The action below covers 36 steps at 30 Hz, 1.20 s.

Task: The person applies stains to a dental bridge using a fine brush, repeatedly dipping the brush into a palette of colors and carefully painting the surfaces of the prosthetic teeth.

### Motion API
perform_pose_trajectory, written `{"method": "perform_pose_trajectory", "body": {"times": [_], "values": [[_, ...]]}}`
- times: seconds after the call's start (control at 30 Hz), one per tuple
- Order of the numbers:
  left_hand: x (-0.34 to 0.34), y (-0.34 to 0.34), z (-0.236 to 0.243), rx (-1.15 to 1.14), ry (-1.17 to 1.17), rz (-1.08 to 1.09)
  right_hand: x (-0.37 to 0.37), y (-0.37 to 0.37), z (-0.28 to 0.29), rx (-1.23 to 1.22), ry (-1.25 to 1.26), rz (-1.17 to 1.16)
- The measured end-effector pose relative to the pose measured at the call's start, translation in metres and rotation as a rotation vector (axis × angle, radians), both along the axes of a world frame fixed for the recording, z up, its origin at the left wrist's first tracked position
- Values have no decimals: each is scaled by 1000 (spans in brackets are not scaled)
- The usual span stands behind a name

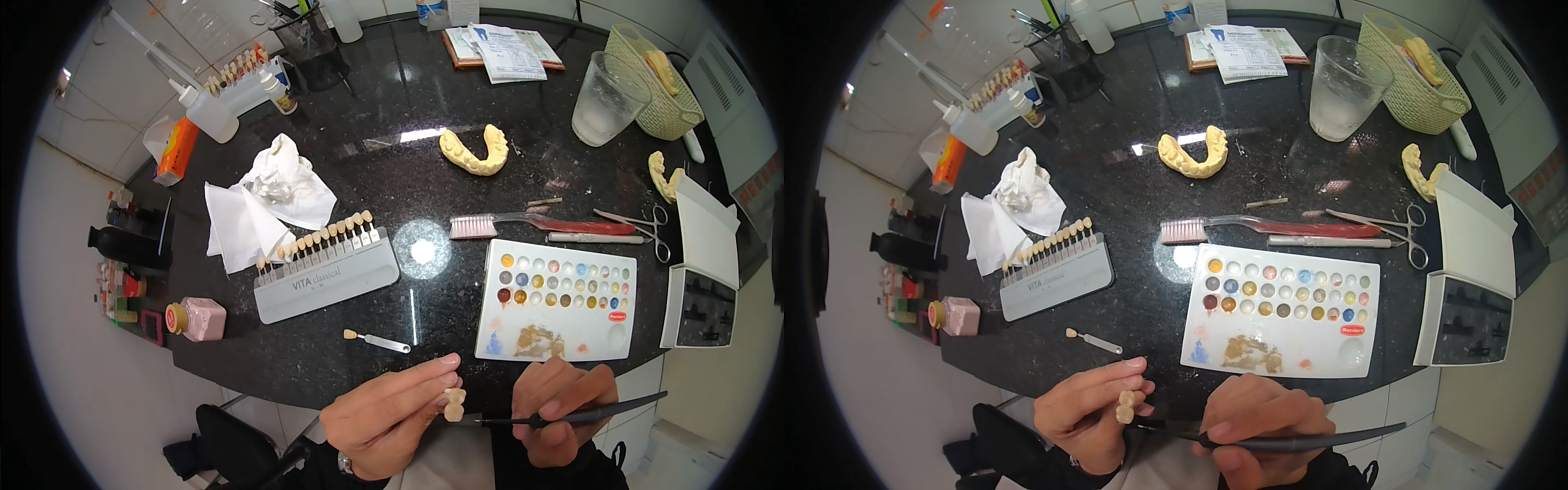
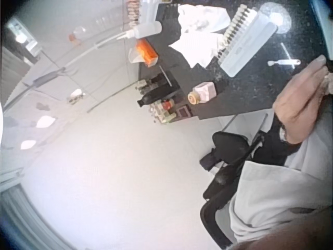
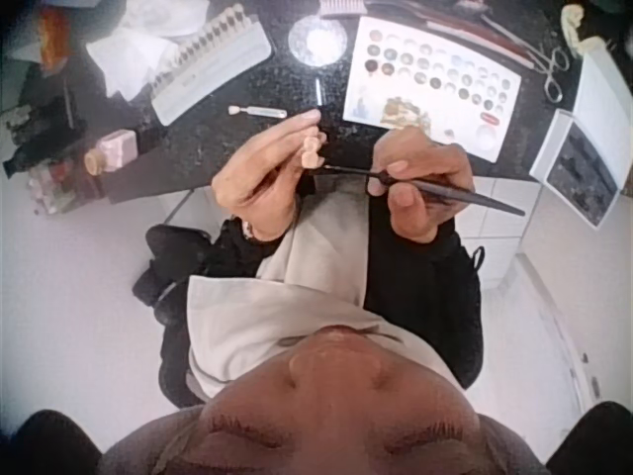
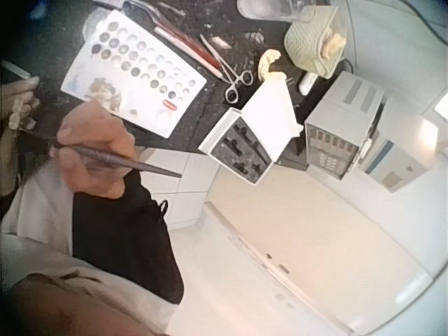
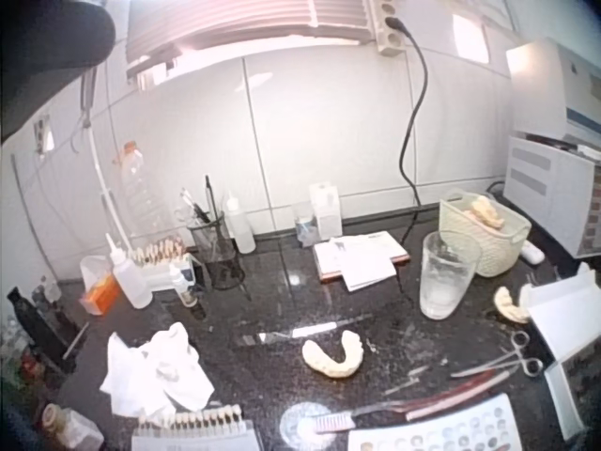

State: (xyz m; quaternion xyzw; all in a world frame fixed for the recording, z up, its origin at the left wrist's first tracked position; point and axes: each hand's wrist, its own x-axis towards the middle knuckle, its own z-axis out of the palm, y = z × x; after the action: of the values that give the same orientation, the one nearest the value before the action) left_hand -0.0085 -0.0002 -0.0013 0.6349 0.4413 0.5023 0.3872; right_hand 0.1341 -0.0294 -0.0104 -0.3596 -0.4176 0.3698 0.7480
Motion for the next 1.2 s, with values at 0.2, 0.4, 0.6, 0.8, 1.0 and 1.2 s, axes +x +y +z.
{"method": "perform_pose_trajectory", "body": {"times": [0.2,0.4,0.6,0.8,1.0,1.2], "values": [[2,-4,-1,10,32,32,3,0,3,-75,39,24],[2,-3,-2,21,14,30,1,1,4,-97,50,15],[2,-3,-3,17,20,26,5,0,4,-90,46,92],[1,-4,-3,35,44,22,5,0,4,-100,61,62],[-7,-1,2,212,208,-27,11,0,1,-50,42,61],[-23,10,-3,416,331,91,10,8,2,49,-102,68]]}}
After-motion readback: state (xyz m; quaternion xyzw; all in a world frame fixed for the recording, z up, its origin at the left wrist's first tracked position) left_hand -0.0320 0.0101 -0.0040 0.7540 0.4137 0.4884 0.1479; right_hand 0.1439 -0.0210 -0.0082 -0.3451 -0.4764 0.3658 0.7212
